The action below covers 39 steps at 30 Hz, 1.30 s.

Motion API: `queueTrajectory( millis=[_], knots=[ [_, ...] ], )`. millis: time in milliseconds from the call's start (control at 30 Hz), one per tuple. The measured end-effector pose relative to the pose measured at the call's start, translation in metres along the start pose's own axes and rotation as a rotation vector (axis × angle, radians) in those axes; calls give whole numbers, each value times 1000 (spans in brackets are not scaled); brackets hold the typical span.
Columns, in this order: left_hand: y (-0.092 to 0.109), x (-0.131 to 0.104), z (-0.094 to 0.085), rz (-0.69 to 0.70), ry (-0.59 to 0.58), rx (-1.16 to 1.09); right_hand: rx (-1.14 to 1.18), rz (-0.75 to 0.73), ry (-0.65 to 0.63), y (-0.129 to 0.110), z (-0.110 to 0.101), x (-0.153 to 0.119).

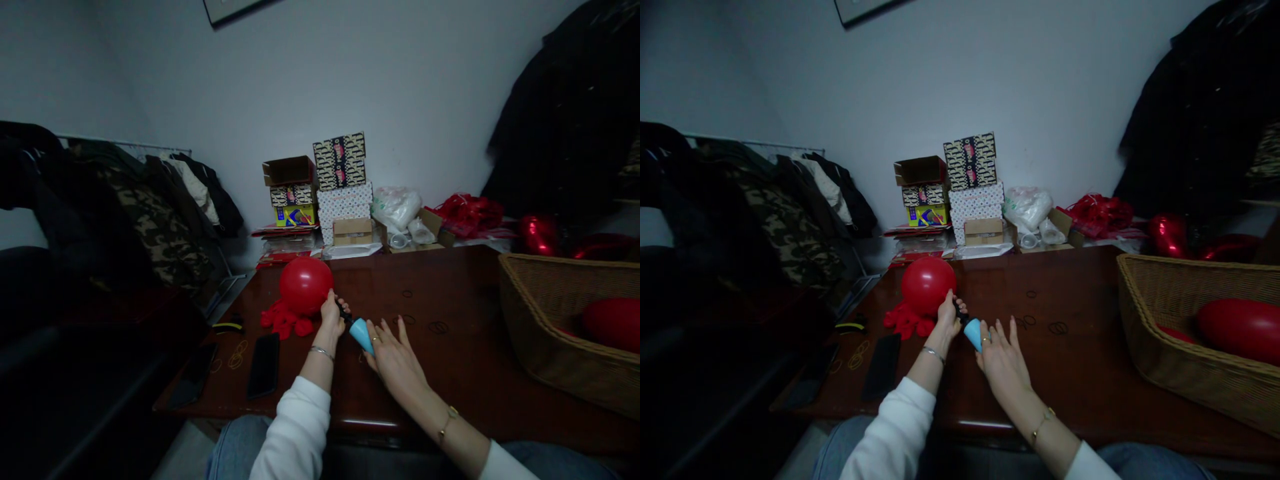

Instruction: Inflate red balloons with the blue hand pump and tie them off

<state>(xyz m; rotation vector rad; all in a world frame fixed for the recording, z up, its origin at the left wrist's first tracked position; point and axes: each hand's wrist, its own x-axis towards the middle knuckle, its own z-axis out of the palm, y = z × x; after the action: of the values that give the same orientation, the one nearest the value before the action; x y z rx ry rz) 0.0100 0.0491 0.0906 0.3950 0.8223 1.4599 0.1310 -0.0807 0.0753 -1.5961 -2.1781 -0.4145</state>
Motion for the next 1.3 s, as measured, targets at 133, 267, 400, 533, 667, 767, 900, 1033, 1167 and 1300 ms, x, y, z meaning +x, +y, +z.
queueTrajectory(
  millis=[133, 267, 400, 533, 667, 767, 900, 1033, 1167, 1300],
  knots=[
    [-4, 2, -1, -14, -1, 13, -15, 15, 0, -5, 2, 9],
    [-6, 7, -5, 4, 14, -1, -18, 26, -17, -7, 4, 6],
    [-9, 9, -8, -1, 21, -14, 2, 24, -11, -6, 3, -2],
    [-7, 12, -9, -12, 19, -29, -7, 21, -10, -2, 2, -15],
    [-1, 13, -11, -1, 0, -38, -16, 23, 0, 3, 1, -31],
    [1, 12, -11, -5, -21, -47, -22, 10, 16, 8, 1, -41],
    [-1, 11, -8, -5, -31, -54, -39, -10, 10, 12, -2, -46],
    [-4, 10, -7, 9, -14, -55, -58, 0, 1, 14, -3, -43],
    [-7, 6, -7, 13, 5, -39, -49, 7, -7, 11, -1, -33],
    [-13, 2, -5, -1, 12, -22, -51, 15, -32, 3, -1, -15]
  ],
)
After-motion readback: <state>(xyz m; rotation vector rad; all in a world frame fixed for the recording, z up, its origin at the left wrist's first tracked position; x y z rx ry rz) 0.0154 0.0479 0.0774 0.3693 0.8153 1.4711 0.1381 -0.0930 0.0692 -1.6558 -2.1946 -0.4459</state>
